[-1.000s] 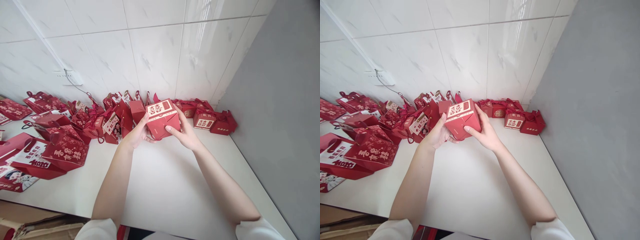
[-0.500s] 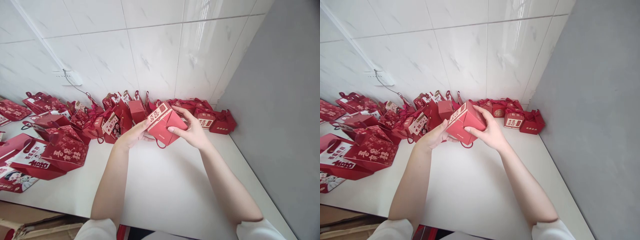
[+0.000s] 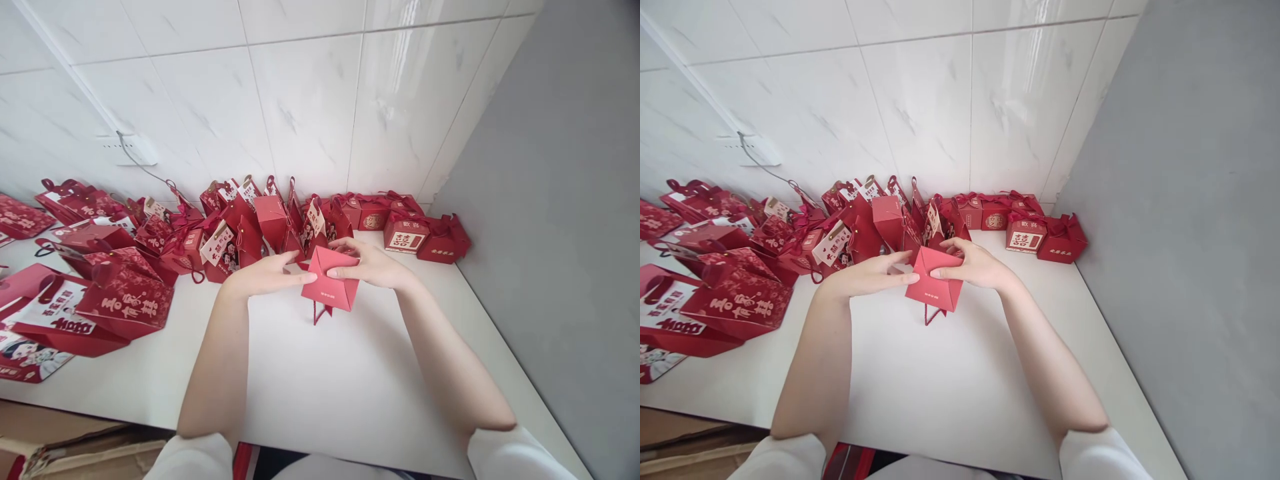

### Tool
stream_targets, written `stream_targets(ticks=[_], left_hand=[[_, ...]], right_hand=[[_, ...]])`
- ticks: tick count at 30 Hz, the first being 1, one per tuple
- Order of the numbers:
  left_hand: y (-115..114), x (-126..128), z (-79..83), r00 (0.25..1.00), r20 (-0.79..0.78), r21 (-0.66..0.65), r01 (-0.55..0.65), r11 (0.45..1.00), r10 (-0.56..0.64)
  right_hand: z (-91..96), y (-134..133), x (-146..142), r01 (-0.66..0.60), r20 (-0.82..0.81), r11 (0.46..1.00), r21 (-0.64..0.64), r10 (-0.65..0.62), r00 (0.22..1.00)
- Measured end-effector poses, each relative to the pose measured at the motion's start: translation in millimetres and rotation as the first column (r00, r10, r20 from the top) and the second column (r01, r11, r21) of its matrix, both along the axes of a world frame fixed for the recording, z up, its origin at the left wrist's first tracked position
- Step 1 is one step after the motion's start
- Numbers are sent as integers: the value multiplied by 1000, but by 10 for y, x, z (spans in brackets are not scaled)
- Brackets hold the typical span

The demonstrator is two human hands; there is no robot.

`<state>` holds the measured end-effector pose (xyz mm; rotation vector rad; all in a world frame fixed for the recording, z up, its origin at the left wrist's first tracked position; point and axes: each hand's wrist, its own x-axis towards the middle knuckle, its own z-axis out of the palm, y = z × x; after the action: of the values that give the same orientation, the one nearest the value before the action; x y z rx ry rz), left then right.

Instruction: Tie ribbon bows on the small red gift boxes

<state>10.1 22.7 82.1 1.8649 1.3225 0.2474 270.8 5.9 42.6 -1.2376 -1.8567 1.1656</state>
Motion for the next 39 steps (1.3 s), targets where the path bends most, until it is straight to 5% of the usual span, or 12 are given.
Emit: stream_targets(ticks=[3,9,14,19,23,27,34,39], left_hand=[[-16,-9,52,985,-170,72,56,996,-43],[-7,165,1,937,-113,-33,329,944,-331],[43,275,-142,900,-8,-58,434,899,-435],[80,166,-112,987,79,-32,142,989,-139],[60,146,-48,944,310,17,-127,992,115],[16,271,-55,895,415,86,-219,972,165],[-31,422,-133,931,253,339,-339,877,262],[-49,434,-119,934,233,414,-346,842,270]], right_hand=[[-61,25,-14,-114,134,986,125,97,986],[-124,23,-93,-314,233,923,222,262,936],[-122,10,-127,-317,134,909,270,291,947],[-45,-6,-135,-23,-102,925,378,67,992],[-47,3,-186,271,-245,908,321,-197,949],[-103,-3,-301,313,-289,927,206,-248,925],[-93,-113,-422,379,-142,858,346,-352,925],[-46,-144,-392,353,-120,873,337,-332,935]])
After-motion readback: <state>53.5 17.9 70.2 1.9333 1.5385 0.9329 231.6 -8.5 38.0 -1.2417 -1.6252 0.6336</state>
